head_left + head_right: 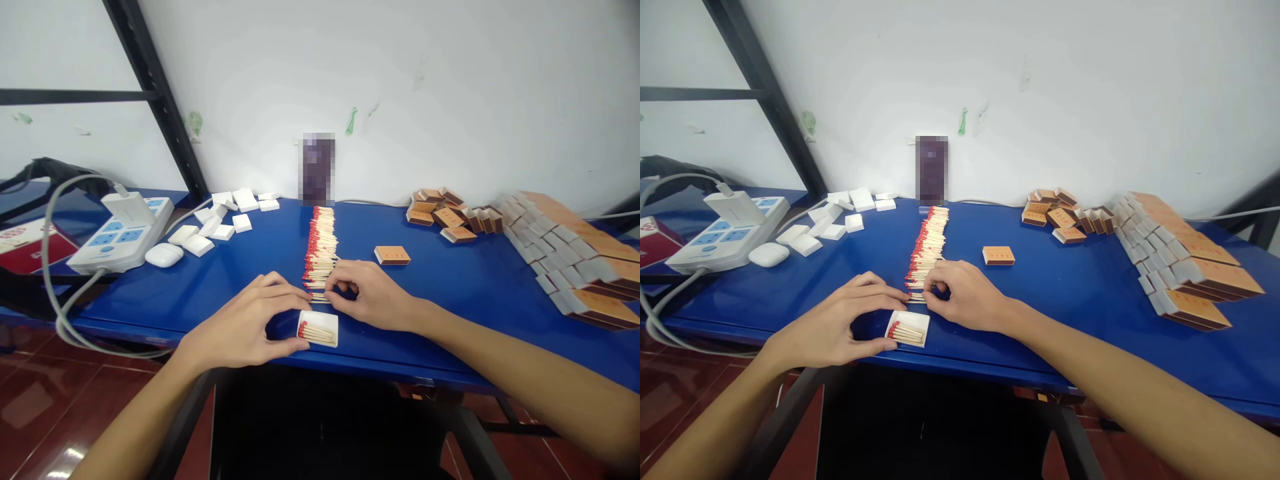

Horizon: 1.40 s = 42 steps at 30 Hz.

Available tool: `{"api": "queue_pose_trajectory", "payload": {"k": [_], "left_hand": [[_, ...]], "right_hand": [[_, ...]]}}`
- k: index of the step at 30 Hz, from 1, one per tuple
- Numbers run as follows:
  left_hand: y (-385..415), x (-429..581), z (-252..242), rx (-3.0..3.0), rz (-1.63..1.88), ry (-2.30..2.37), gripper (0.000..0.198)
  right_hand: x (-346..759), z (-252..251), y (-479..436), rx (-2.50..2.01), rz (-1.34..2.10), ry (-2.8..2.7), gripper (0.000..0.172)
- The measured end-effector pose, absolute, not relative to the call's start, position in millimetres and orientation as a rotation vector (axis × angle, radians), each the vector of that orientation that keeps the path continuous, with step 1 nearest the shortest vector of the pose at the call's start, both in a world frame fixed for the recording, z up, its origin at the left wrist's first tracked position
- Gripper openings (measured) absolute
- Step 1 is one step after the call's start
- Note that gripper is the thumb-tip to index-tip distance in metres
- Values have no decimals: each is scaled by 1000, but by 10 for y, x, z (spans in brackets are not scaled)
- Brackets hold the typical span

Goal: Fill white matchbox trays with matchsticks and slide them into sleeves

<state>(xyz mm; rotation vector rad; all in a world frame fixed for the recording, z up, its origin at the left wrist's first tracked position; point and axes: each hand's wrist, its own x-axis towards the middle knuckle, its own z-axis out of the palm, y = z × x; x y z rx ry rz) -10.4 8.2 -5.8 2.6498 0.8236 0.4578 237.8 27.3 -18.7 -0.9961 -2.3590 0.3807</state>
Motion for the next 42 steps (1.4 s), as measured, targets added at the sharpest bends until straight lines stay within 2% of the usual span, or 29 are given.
{"api": "queue_pose_trajectory", "payload": {"k": [42], "left_hand": [[92,-103,-57,2608,363,921,35]], "right_hand": [[2379,-194,295,-1004,326,-2322,15]]}}
